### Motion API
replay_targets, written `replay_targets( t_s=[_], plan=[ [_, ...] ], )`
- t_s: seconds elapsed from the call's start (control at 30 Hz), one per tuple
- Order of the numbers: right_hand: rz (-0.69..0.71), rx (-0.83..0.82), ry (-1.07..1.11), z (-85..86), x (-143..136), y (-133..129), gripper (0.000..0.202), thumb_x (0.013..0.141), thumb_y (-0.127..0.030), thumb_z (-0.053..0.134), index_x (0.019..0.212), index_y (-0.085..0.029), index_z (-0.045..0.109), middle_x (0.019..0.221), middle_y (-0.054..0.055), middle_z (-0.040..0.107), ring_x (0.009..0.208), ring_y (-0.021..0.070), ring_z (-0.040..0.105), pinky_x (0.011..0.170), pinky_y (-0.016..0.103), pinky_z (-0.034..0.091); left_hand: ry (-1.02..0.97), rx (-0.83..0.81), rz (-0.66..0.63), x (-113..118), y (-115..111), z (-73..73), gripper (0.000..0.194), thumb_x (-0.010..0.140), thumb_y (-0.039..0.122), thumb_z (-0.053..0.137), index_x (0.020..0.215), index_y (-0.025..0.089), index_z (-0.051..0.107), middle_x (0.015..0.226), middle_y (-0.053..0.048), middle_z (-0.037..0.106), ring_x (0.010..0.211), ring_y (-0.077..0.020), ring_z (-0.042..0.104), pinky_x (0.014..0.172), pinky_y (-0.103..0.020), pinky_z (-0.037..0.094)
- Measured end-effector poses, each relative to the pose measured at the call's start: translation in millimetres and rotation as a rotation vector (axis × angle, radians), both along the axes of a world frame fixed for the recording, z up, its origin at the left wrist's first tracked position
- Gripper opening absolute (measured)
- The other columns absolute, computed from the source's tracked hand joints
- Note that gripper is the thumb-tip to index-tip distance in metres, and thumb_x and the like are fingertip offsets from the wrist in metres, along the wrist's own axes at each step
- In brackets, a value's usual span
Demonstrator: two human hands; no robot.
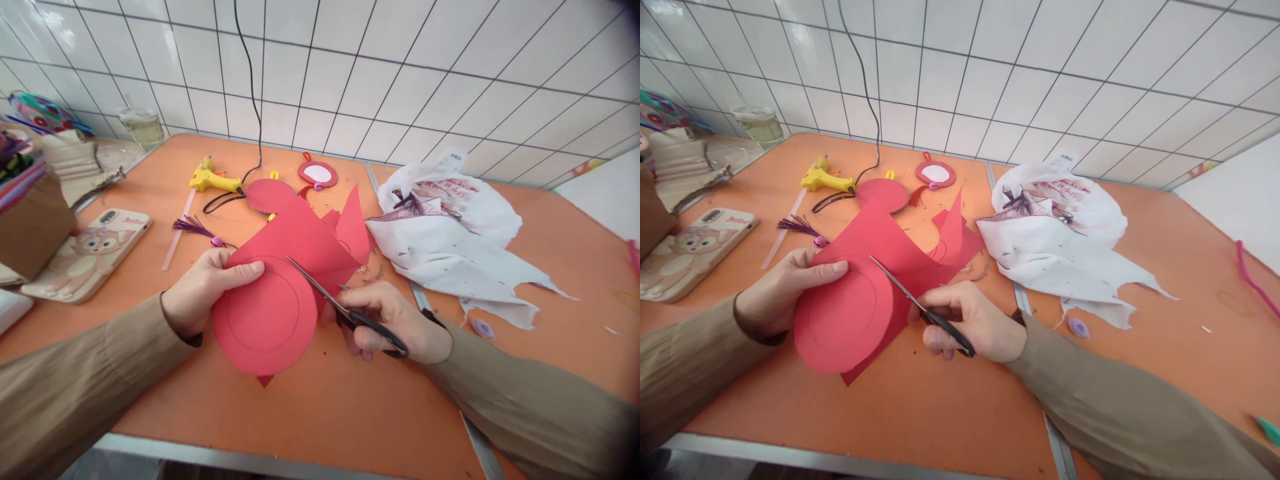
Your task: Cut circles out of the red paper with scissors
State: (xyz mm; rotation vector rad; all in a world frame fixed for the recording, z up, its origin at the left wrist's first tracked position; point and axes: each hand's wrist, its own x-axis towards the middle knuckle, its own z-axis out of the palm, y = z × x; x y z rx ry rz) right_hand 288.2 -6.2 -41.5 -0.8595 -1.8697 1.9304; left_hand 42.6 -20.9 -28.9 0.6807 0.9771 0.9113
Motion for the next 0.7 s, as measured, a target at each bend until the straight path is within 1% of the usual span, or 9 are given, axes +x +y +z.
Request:
replay_targets(
  t_s=[0.3,0.43,0.5,0.57,0.63,0.7],
  plan=[
    [-0.011,-0.027,0.01,-0.4,0.5,0.1,0.048,0.066,-0.054,0.064,0.084,-0.01,0.059,0.055,-0.001,0.052,0.041,0.0085,0.051,0.038,0.018,0.042,-0.012,0.015,-0.014,-0.3,1.1,0.1,0.011,0.071,0.02,0.067,0.064,0.012,0.071,0.06,-0.007,0.071,0.051,-0.016,0.065,0.048,-0.021,0.052],
    [-0.093,-0.036,0.03,0.3,-0.6,-0.2,0.05,0.064,-0.056,0.065,0.084,-0.01,0.058,0.055,0.0,0.054,0.044,0.0101,0.051,0.039,0.021,0.046,-0.06,0.052,-0.036,-1.6,0.8,-0.5,0.01,0.071,0.021,0.067,0.072,0.012,0.072,0.061,-0.007,0.071,0.052,-0.015,0.064,0.048,-0.019,0.05],
    [-0.144,-0.034,0.043,0.4,-1.4,-0.1,0.051,0.064,-0.055,0.065,0.085,-0.01,0.058,0.054,0.001,0.056,0.043,0.0101,0.052,0.039,0.021,0.046,-0.068,0.069,-0.082,-2.2,0.4,-1.8,0.014,0.071,0.021,0.066,0.081,0.014,0.072,0.068,-0.007,0.072,0.057,-0.0159,0.065,0.053,-0.02,0.051],
    [-0.186,-0.031,0.06,0.8,-2.3,0.2,0.05,0.063,-0.055,0.066,0.085,-0.01,0.058,0.054,0.001,0.057,0.042,0.0097,0.051,0.038,0.021,0.046,-0.045,0.066,-0.136,-2.2,0.0,-3.4,0.02,0.071,0.021,0.067,0.09,0.015,0.071,0.076,-0.008,0.073,0.066,-0.0189,0.067,0.061,-0.024,0.053],
    [-0.218,-0.034,0.074,1.8,-3.0,0.3,0.05,0.063,-0.055,0.066,0.084,-0.01,0.059,0.053,0.001,0.058,0.041,0.0095,0.052,0.038,0.02,0.046,0.021,0.042,-0.153,-1.5,-0.1,-4.3,0.022,0.068,0.021,0.069,0.09,0.015,0.07,0.079,-0.009,0.073,0.069,-0.0217,0.067,0.061,-0.028,0.054],
    [-0.238,-0.043,0.084,3.1,-3.5,0.2,0.049,0.063,-0.053,0.067,0.084,-0.01,0.059,0.054,0.001,0.058,0.042,0.0093,0.052,0.039,0.02,0.046,0.085,0.009,-0.117,-0.4,0.1,-3.9,0.02,0.066,0.021,0.071,0.085,0.014,0.071,0.077,-0.009,0.073,0.067,-0.0227,0.067,0.056,-0.028,0.055]
  ],
)
